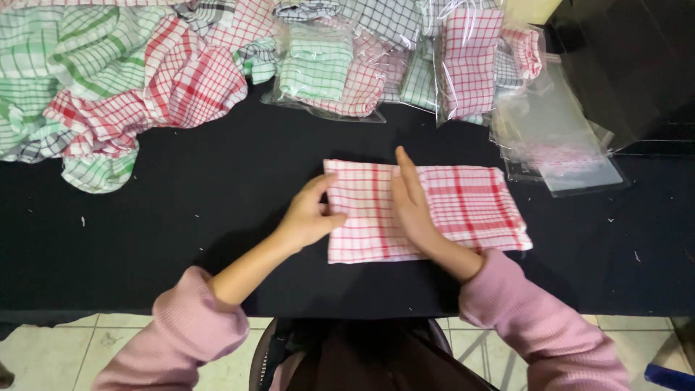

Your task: Folding kitchen towels and placing them into plastic bags for packaging

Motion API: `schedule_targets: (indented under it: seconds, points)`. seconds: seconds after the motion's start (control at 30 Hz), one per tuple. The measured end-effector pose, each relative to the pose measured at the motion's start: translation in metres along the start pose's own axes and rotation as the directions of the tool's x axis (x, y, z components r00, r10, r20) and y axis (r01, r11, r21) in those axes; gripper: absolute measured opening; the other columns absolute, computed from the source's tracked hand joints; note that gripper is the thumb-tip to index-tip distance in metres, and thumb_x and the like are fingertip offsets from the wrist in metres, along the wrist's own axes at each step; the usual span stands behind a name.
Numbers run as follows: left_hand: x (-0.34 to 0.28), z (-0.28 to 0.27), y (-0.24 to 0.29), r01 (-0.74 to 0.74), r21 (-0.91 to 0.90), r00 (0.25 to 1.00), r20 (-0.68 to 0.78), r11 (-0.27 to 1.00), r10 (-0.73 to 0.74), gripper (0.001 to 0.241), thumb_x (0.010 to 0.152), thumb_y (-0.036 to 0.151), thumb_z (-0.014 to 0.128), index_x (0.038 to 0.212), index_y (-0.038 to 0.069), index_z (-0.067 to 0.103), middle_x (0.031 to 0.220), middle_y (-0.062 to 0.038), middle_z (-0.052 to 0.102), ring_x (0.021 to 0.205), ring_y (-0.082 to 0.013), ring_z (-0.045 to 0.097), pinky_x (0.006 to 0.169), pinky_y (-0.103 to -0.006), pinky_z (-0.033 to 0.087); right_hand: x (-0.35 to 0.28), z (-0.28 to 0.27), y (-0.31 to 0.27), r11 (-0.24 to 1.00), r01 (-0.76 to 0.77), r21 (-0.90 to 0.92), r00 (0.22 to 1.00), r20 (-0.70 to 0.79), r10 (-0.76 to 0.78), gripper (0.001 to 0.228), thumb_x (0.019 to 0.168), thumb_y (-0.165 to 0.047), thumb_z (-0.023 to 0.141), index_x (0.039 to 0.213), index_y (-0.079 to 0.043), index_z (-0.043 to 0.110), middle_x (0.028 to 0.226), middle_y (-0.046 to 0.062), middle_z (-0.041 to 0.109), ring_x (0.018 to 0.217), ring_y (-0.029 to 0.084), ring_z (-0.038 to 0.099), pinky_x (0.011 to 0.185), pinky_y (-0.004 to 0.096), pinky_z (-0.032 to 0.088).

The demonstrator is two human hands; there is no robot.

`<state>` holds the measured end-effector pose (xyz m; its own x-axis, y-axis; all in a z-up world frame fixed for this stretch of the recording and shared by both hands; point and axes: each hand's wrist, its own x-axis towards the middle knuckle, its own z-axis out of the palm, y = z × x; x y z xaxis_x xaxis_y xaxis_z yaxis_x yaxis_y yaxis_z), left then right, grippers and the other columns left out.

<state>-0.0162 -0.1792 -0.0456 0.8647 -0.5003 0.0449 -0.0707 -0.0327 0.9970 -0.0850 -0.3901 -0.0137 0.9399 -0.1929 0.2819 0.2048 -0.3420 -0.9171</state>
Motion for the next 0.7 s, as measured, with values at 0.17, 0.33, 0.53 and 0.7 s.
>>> schedule_targets:
  seconds: [0.17, 0.33, 0.53, 0.7]
  points:
    - [-0.024, -0.022, 0.047, 0.037, -0.004, 0.999, -0.028, 0.999, -0.037, 0.088, 0.067, -0.008, 0.080, 0.148, -0.007, 0.044, 0.154, -0.029, 0.033, 0.105, -0.0528, 0.067, 0.082, -0.0474, 0.064, 0.002, 0.039, -0.003, 0.968, -0.105, 0.226, 0.991, -0.056, 0.120, 0.053, 0.113, -0.021, 0.029, 0.161, 0.000, 0.024, 0.166, 0.028, 0.019, 0.155, 0.041, 0.013, 0.127, 0.052, 0.009]
    - [-0.023, -0.015, 0.070, 0.050, -0.001, 0.998, -0.025, 0.999, -0.050, 0.091, 0.066, -0.005, 0.081, 0.147, -0.010, 0.041, 0.155, -0.027, 0.032, 0.110, -0.0523, 0.065, 0.082, -0.0457, 0.065, 0.004, 0.051, 0.009, 0.887, -0.204, 0.414, 0.968, -0.051, 0.247, 0.055, 0.114, -0.028, 0.029, 0.162, 0.000, 0.022, 0.169, 0.025, 0.016, 0.157, 0.037, 0.011, 0.129, 0.048, 0.009]
    - [0.016, 0.047, 0.083, -0.230, 0.035, 0.973, 0.006, 0.973, 0.230, 0.095, 0.060, 0.001, 0.090, 0.140, -0.021, 0.043, 0.146, -0.037, 0.036, 0.131, -0.0560, 0.047, 0.087, -0.0513, 0.061, 0.007, 0.044, 0.006, 0.624, -0.195, 0.757, 0.936, -0.046, 0.348, 0.058, 0.113, -0.037, 0.024, 0.163, -0.006, 0.021, 0.170, 0.014, 0.019, 0.158, 0.029, 0.012, 0.130, 0.043, 0.008]
    - [0.032, 0.124, 0.063, -0.324, -0.405, 0.944, -0.082, 0.855, 0.319, 0.060, 0.101, 0.004, 0.059, 0.156, 0.000, 0.033, 0.154, -0.036, 0.032, 0.100, -0.0391, 0.072, 0.083, -0.0408, 0.065, 0.003, 0.030, 0.046, 0.358, -0.103, 0.928, 0.928, -0.040, 0.371, 0.054, 0.109, -0.043, 0.037, 0.151, -0.008, 0.044, 0.155, 0.012, 0.045, 0.144, 0.024, 0.040, 0.121, 0.039, 0.031]
